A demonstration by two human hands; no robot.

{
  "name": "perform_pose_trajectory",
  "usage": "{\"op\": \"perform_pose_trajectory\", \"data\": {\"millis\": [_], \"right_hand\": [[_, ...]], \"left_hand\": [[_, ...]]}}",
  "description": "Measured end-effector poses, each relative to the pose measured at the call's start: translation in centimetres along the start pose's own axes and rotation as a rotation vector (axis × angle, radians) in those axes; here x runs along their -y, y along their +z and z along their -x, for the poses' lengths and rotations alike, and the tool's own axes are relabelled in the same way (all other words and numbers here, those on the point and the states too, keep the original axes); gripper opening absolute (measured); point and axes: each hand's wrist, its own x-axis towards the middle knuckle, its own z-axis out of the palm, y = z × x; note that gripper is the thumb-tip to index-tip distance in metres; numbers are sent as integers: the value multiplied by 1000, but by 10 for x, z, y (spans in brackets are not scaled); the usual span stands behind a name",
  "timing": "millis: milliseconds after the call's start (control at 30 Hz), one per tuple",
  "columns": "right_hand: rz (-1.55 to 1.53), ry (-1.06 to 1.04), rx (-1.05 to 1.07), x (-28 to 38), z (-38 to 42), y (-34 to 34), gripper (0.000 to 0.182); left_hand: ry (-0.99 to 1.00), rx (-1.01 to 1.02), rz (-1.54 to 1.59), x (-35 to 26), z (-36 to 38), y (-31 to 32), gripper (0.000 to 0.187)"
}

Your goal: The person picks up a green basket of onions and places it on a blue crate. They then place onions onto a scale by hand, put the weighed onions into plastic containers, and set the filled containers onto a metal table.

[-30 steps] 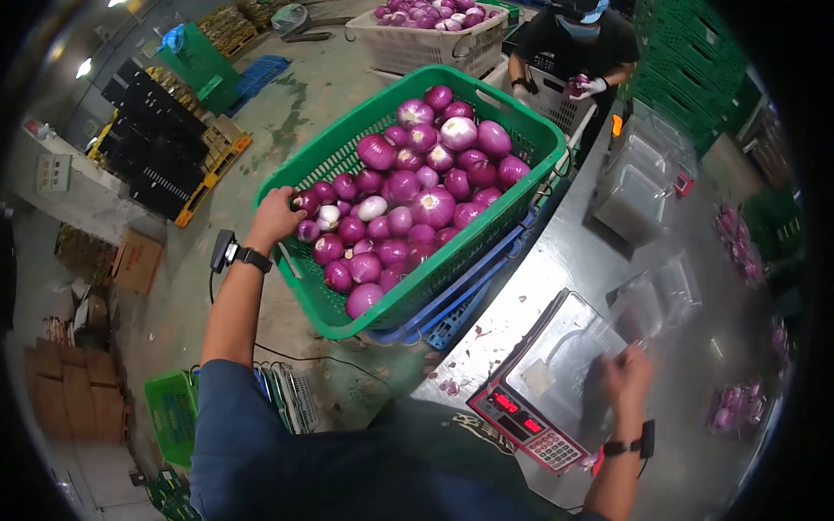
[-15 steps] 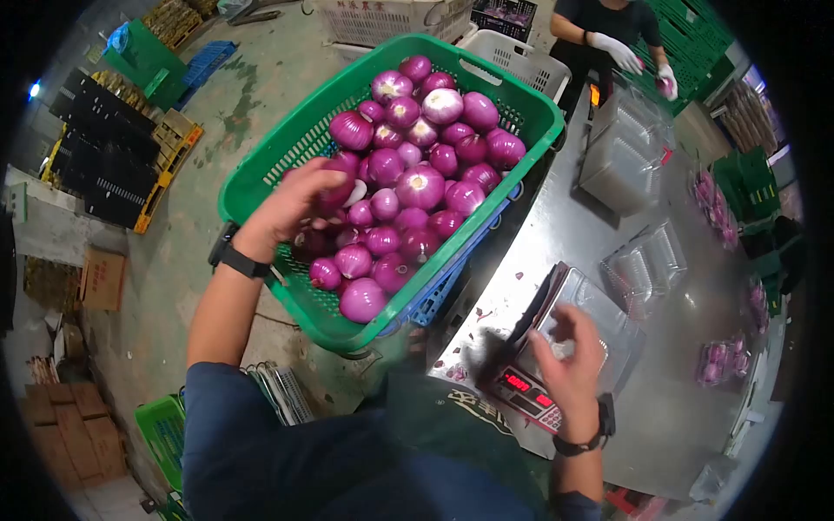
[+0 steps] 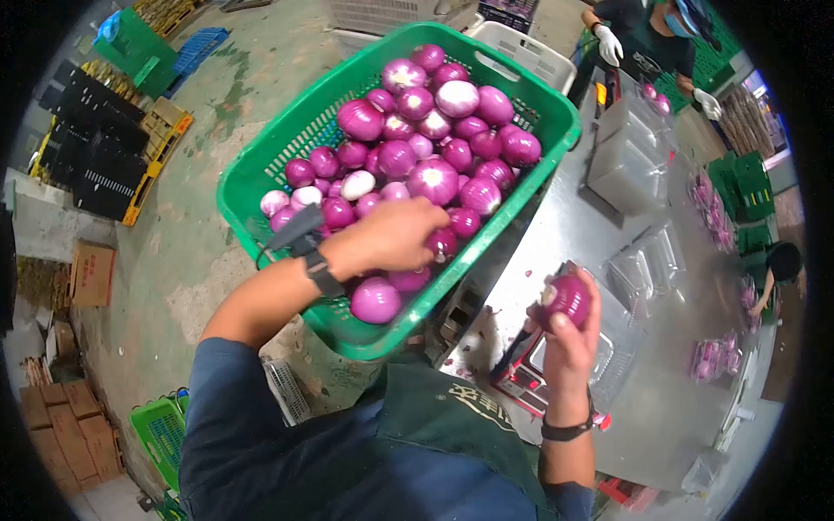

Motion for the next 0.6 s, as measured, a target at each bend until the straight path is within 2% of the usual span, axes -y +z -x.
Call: {"op": "perform_pose_trajectory", "data": {"millis": [67,167,300,400,433,467,500,533,600], "right_hand": [[-127,44,-48,-6,5,-5,72],[-172,80,-35,-16,11,-18,59],[-143,119,-35,-24,15,-22,58],[-167,122,-83,-23,16,-14,60],[-174,124,-94,-24,16,-13,59],[-180,127,-109,-25,16,-12,58],[-183,128,-129,-25,16,-13,57],[-247,154,-106,-23,15,-15,43],[-264,188,-37,-25,12,-23,27]], "left_hand": [[102,-37,-8,5,-1,30,49],[86,-68,-10,2,-5,44,48],[96,-86,-5,7,-7,46,52],[-43,-48,234,15,-9,30,58],[-85,-27,398,23,-13,25,65],[-10,-37,501,37,-17,27,59],[-93,40,695,35,-14,12,54],[-166,126,890,31,-12,-2,50],[-183,52,1369,28,-14,-3,45]]}}
